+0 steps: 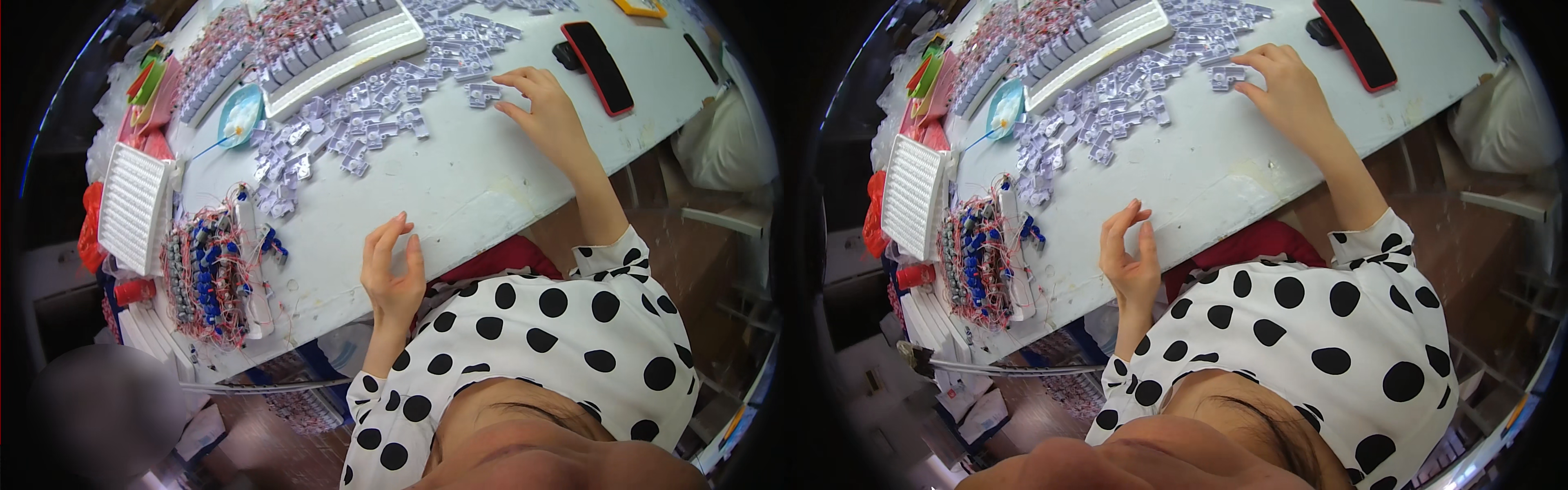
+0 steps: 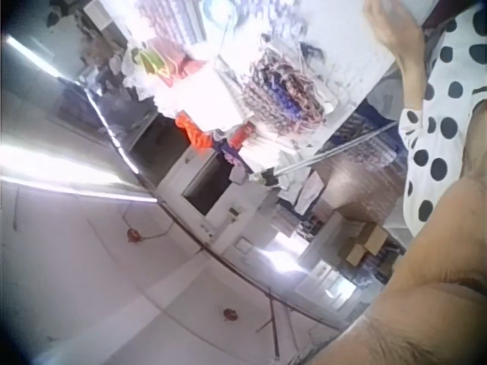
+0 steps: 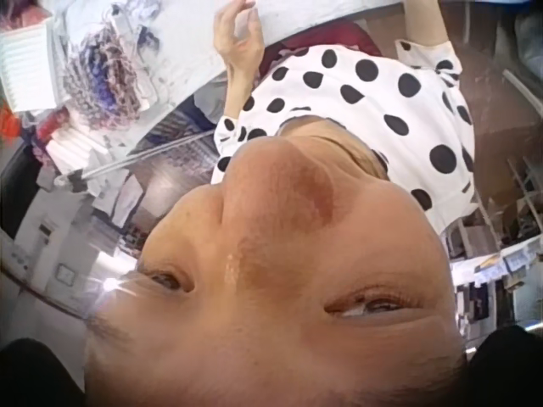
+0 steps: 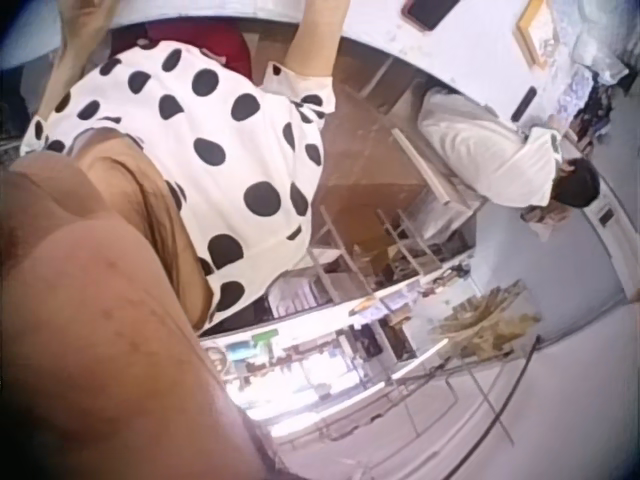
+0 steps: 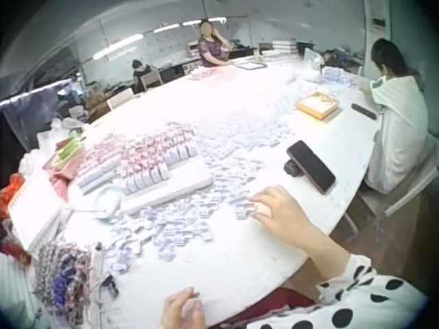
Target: The person untangles and takes wired motor components from a bundle, fits the motors and wires into plastic casing pieces, presses the casings together, and places the assembled units onto a tray.
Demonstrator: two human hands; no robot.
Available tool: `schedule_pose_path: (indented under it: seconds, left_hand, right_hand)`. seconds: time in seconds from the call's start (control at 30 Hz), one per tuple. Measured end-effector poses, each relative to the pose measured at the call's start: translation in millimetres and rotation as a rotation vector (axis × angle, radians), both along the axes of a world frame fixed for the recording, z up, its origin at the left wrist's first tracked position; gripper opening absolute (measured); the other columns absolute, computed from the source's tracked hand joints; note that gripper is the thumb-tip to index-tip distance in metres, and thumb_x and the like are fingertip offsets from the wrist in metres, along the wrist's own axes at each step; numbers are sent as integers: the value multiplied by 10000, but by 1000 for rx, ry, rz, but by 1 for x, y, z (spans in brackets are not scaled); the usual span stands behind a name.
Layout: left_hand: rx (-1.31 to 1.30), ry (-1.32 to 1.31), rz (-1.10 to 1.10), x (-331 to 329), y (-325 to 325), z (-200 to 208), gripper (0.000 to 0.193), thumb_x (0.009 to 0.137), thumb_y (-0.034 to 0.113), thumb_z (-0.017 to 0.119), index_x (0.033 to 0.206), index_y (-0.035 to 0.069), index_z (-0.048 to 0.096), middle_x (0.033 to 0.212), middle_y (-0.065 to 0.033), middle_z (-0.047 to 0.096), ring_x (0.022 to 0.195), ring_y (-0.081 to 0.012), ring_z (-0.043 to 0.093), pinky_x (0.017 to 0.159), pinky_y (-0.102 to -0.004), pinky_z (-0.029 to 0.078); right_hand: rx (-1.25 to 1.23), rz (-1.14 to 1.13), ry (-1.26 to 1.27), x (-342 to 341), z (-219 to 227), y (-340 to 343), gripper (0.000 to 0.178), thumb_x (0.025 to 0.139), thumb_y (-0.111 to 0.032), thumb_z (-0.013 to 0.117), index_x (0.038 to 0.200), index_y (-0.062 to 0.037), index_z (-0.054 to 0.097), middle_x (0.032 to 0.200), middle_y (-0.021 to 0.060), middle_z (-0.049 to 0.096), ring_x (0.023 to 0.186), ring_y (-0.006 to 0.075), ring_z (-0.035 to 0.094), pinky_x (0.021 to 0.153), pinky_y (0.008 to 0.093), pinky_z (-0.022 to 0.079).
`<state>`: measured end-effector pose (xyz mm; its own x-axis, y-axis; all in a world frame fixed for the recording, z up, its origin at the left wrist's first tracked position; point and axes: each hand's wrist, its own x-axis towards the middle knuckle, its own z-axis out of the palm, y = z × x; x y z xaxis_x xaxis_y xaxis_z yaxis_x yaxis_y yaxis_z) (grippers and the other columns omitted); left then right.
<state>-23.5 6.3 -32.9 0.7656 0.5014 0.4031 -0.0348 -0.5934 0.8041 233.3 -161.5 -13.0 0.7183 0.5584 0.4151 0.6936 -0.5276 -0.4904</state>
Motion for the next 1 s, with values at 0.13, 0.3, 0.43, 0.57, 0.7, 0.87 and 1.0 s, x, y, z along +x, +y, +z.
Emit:
schedule_pose_path:
  seconds: [0.13,0.3,0.43,0.57,0.7,0.87,1.0]
  left_hand:
    - [62,-32,-1,-10,1,6,351,863,-76,660,1204,3,647,1037,-149,687,924,-245,691,850,-352,530]
    - [28,-82,-7,-5,-4,1,410,829,-95,688,1220,20,649,1028,-140,687,896,-243,706,817,-333,547]
    - [49,-87,14,-13,-4,6,396,837,-106,673,1214,9,648,1045,-140,685,905,-234,713,828,-327,544]
    - [127,-43,134,-28,14,9,343,869,-112,641,1198,-13,641,1072,-148,681,890,-218,716,834,-317,536]
    - [211,-21,299,-45,43,20,331,878,-97,649,1198,-15,640,1070,-145,687,887,-216,710,821,-324,536]
    - [312,-2,508,-78,74,42,301,901,-71,641,1197,-11,645,1072,-134,696,874,-210,710,806,-330,539]
    - [394,49,729,-114,100,63,285,985,-27,560,1265,-28,610,1121,-115,678,934,-166,685,854,-293,531]
  right_hand:
    - [-40,60,-79,7,-9,8,399,817,-194,763,1182,-56,680,1139,96,641,1127,278,564,958,374,470]
    - [-60,76,-3,7,-13,9,380,799,-160,779,1137,-25,669,1105,99,636,1080,291,569,938,375,473]
    - [-63,73,75,1,-13,13,359,787,-128,785,1105,-16,662,1067,101,625,1043,291,568,907,381,480]
    - [-48,164,99,-16,-14,17,367,775,-115,790,1103,-18,658,1069,96,620,1040,294,567,897,387,484]
    - [-37,212,111,-18,-15,17,372,774,-121,794,1108,-29,657,1078,93,616,1048,296,566,899,389,484]
    - [-59,242,119,-14,-12,11,454,798,-123,779,1229,-63,651,1170,105,611,1090,299,575,929,389,488]
    - [-32,218,128,-24,-6,-2,472,840,-124,752,1295,-79,633,1261,116,598,1148,306,576,970,381,483]
